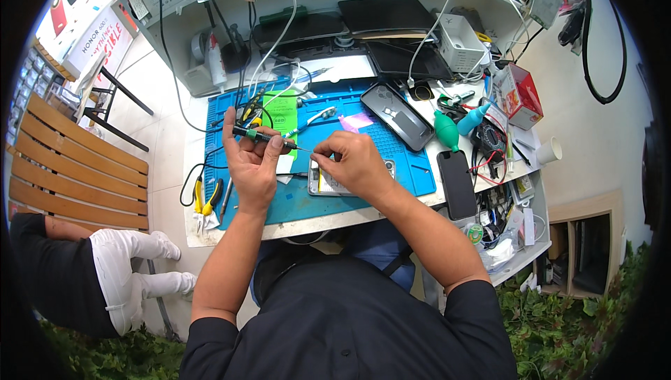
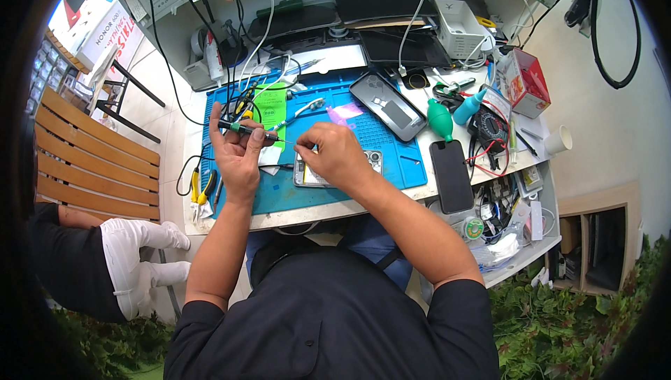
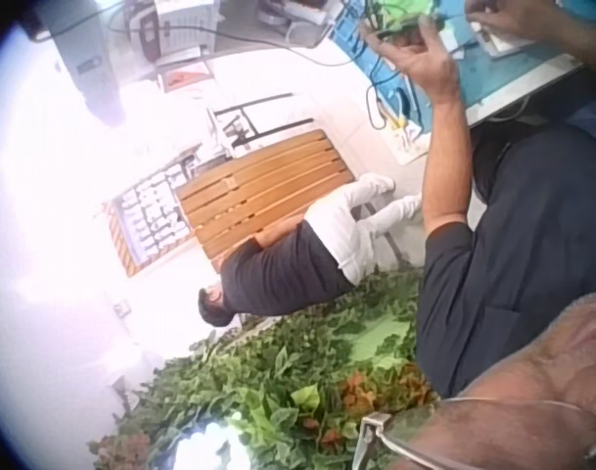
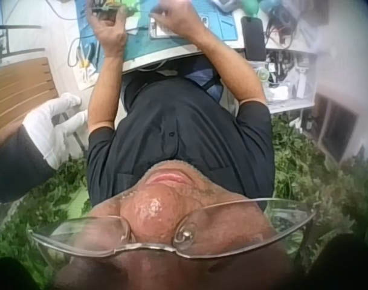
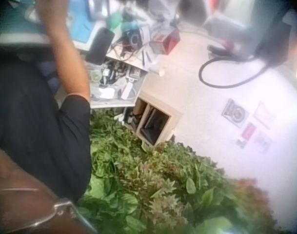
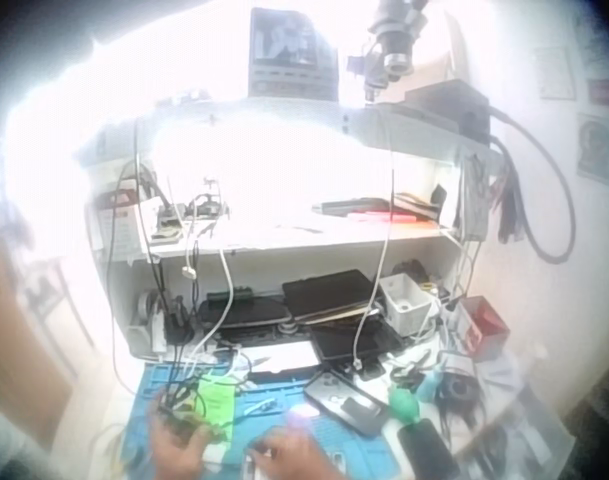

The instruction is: The person connects a cable to a mobile phone and handles internal components during a repair process.

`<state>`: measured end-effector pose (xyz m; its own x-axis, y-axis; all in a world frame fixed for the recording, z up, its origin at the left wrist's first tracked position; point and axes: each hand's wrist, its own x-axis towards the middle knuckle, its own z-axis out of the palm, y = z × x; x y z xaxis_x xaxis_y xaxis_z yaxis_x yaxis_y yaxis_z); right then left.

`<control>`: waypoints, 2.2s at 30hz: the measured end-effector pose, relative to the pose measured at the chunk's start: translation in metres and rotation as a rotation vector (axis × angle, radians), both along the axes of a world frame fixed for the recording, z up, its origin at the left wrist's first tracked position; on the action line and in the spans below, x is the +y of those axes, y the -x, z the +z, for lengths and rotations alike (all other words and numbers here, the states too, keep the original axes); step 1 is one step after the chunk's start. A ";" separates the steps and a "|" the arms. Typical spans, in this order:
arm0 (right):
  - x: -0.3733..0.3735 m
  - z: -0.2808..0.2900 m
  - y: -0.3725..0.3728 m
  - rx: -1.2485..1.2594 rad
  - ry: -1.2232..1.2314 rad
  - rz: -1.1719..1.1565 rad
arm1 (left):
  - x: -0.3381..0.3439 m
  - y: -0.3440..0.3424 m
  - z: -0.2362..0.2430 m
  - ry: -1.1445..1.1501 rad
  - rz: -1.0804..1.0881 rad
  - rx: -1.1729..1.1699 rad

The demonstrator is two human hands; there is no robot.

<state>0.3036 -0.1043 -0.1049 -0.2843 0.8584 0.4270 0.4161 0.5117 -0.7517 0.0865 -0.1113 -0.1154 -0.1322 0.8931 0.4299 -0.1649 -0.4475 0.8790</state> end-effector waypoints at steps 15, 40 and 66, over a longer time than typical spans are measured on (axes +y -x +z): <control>-0.003 -0.002 0.002 -0.018 -0.158 0.004 | -0.008 -0.005 0.003 -0.043 0.028 0.143; -0.004 -0.011 0.000 0.068 -0.216 -0.023 | -0.007 -0.006 0.012 -0.283 0.102 0.407; -0.082 0.002 -0.019 -0.485 -0.167 -0.018 | 0.017 0.000 0.021 -0.312 -0.089 0.837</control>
